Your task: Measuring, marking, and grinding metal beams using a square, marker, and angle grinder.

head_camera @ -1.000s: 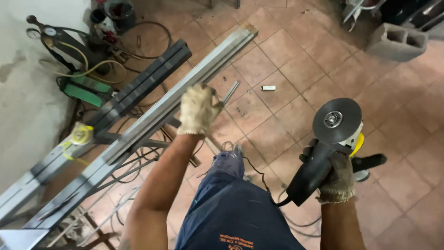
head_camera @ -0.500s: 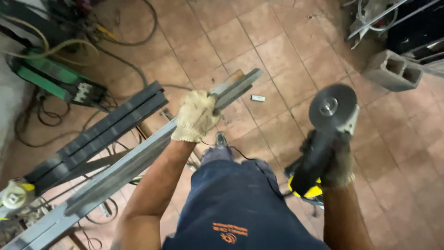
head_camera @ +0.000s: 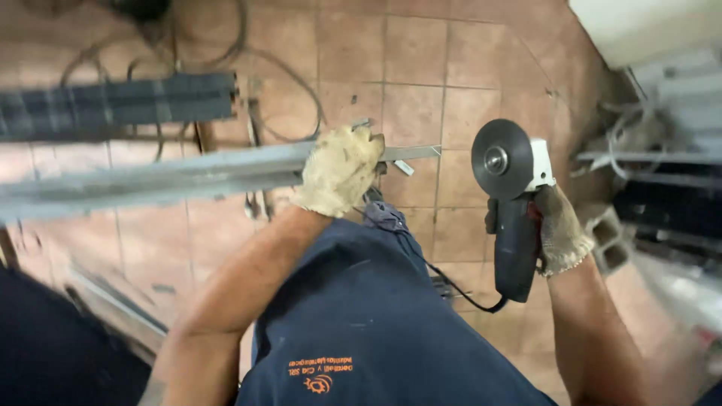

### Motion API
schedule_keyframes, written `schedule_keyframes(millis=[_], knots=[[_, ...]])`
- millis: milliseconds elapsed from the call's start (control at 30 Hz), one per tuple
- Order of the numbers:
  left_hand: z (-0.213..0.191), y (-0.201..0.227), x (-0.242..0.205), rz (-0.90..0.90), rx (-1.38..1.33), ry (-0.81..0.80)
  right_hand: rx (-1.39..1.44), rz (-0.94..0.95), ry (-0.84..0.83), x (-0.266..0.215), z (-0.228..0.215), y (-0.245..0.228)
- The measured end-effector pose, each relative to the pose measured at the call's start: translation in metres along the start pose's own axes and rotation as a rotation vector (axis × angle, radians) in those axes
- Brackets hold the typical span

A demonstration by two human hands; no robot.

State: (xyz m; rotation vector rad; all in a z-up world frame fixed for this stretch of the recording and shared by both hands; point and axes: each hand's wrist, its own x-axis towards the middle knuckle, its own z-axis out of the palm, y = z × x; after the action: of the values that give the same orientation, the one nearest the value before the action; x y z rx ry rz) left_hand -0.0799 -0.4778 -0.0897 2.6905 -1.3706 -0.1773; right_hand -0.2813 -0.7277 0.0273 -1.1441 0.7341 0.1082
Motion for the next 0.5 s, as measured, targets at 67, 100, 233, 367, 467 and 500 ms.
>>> schedule_keyframes(millis=[67, 100, 233, 367, 467, 500], knots=[[-0.001, 0.006, 0.000, -0.059, 0.007, -0.012, -0.032, 0.053, -0.091, 0.021, -0.033, -0.012], [-0.001, 0.008, -0.001, -0.064, 0.019, -0.013, -0.043, 0.078, -0.141, 0.030, -0.047, -0.017], [0.000, 0.024, 0.009, -0.115, 0.015, -0.027, -0.299, 0.215, -0.093, 0.059, -0.081, -0.044], [-0.009, 0.037, 0.017, -0.126, 0.050, 0.021, -0.358, 0.243, -0.151, 0.060, -0.058, -0.074], [-0.013, 0.035, 0.021, -0.135, 0.078, 0.036, -0.397, 0.311, -0.198, 0.069, -0.053, -0.080], [-0.013, 0.036, 0.021, -0.113, 0.084, 0.038, -0.393, 0.331, -0.215, 0.068, -0.056, -0.080]])
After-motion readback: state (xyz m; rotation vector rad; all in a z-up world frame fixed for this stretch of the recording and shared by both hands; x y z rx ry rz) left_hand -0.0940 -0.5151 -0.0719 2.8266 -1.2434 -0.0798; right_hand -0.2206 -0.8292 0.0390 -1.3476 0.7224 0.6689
